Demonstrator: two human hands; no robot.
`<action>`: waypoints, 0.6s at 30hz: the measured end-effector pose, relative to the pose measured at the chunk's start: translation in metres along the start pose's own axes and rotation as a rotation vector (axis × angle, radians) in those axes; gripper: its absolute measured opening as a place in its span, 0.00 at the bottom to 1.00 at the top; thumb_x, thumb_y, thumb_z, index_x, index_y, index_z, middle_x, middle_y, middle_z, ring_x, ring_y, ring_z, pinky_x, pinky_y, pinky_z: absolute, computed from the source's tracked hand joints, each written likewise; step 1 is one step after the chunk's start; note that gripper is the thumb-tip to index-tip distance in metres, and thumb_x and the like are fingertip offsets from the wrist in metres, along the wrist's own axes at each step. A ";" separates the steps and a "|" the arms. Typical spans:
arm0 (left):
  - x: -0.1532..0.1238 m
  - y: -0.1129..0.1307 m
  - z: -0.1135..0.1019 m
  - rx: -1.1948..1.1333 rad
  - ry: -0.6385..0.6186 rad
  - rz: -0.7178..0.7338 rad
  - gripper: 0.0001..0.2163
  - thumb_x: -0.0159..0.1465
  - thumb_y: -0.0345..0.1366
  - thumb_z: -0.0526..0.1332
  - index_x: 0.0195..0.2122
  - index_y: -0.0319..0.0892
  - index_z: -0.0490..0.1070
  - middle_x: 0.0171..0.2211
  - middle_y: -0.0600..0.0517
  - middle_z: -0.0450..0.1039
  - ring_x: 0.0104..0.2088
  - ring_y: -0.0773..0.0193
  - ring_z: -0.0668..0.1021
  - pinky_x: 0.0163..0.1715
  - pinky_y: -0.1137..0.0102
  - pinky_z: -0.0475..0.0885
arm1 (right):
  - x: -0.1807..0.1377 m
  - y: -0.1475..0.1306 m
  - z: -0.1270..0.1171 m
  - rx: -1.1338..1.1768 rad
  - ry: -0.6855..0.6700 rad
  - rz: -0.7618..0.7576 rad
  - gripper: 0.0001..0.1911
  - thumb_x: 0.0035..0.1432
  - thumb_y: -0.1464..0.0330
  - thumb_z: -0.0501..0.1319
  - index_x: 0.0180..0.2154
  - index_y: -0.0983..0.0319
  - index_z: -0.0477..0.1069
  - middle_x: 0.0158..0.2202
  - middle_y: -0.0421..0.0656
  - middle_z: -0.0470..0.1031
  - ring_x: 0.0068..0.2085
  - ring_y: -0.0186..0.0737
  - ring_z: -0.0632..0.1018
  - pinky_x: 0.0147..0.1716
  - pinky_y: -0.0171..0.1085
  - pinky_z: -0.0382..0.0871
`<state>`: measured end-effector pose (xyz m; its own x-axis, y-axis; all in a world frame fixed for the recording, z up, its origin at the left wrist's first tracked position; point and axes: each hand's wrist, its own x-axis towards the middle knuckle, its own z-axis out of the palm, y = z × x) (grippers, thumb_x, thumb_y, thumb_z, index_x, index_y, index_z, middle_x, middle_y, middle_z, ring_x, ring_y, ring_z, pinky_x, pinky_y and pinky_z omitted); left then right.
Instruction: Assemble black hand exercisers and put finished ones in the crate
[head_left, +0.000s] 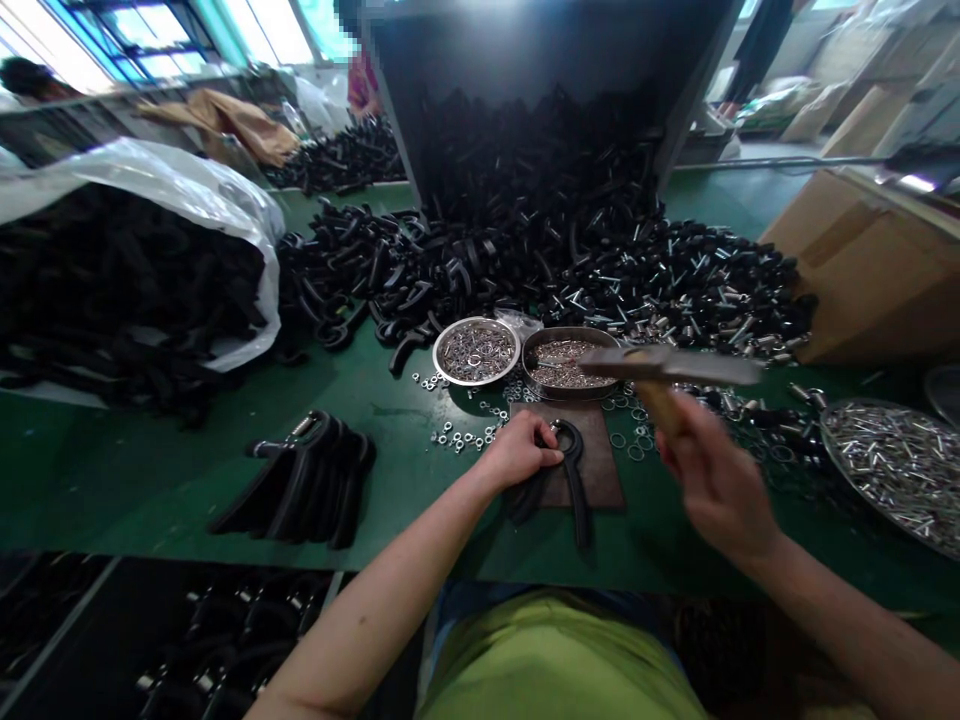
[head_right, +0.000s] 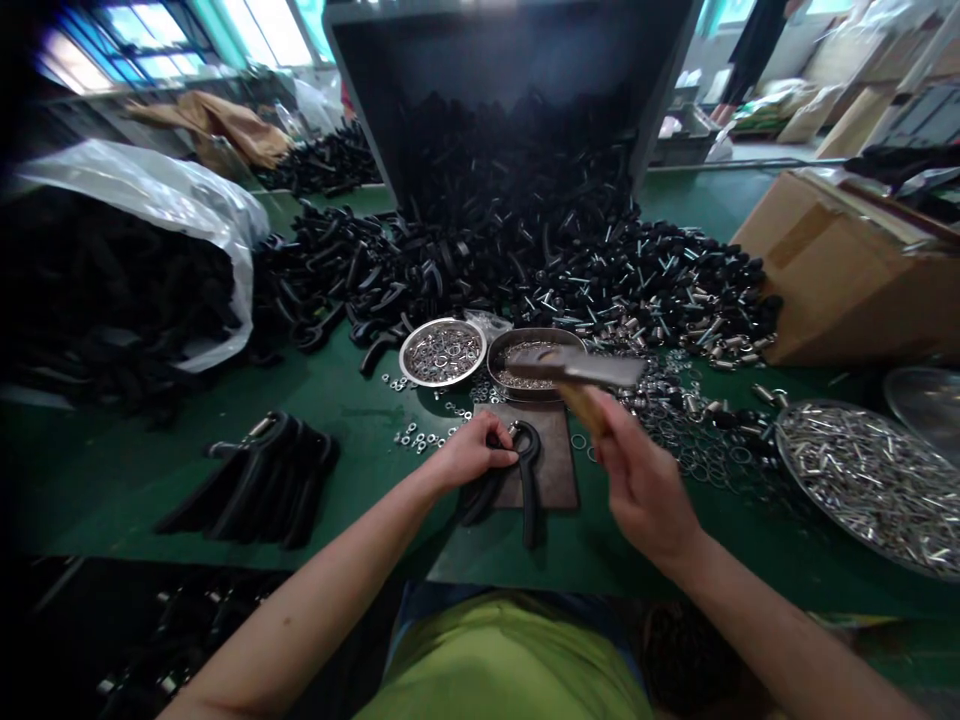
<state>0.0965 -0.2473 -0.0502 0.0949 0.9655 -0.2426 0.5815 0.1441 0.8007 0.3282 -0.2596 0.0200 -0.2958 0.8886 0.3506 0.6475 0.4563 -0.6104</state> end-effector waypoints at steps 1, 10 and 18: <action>0.000 0.000 0.000 0.001 0.004 -0.001 0.09 0.48 0.36 0.68 0.29 0.41 0.72 0.28 0.55 0.69 0.30 0.66 0.71 0.31 0.73 0.66 | 0.002 0.004 0.006 -0.060 -0.110 -0.016 0.21 0.63 0.67 0.48 0.57 0.56 0.62 0.44 0.45 0.77 0.35 0.40 0.79 0.35 0.40 0.75; -0.002 0.002 0.001 0.023 0.044 0.031 0.10 0.49 0.36 0.67 0.30 0.42 0.69 0.33 0.55 0.67 0.33 0.65 0.70 0.35 0.71 0.65 | -0.005 0.010 0.016 -0.141 -0.142 -0.054 0.24 0.64 0.68 0.45 0.60 0.58 0.57 0.53 0.47 0.71 0.48 0.46 0.76 0.43 0.44 0.73; -0.054 0.005 0.016 0.294 0.486 0.148 0.14 0.51 0.39 0.68 0.33 0.42 0.64 0.45 0.48 0.65 0.47 0.56 0.68 0.45 0.63 0.63 | -0.010 -0.007 -0.003 -0.111 -0.270 0.019 0.21 0.64 0.66 0.47 0.57 0.54 0.61 0.47 0.44 0.76 0.40 0.42 0.79 0.38 0.41 0.74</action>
<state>0.1071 -0.3022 -0.0419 -0.1488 0.9694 0.1952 0.7968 0.0006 0.6043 0.3284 -0.2716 0.0233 -0.4495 0.8839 0.1290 0.7231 0.4449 -0.5285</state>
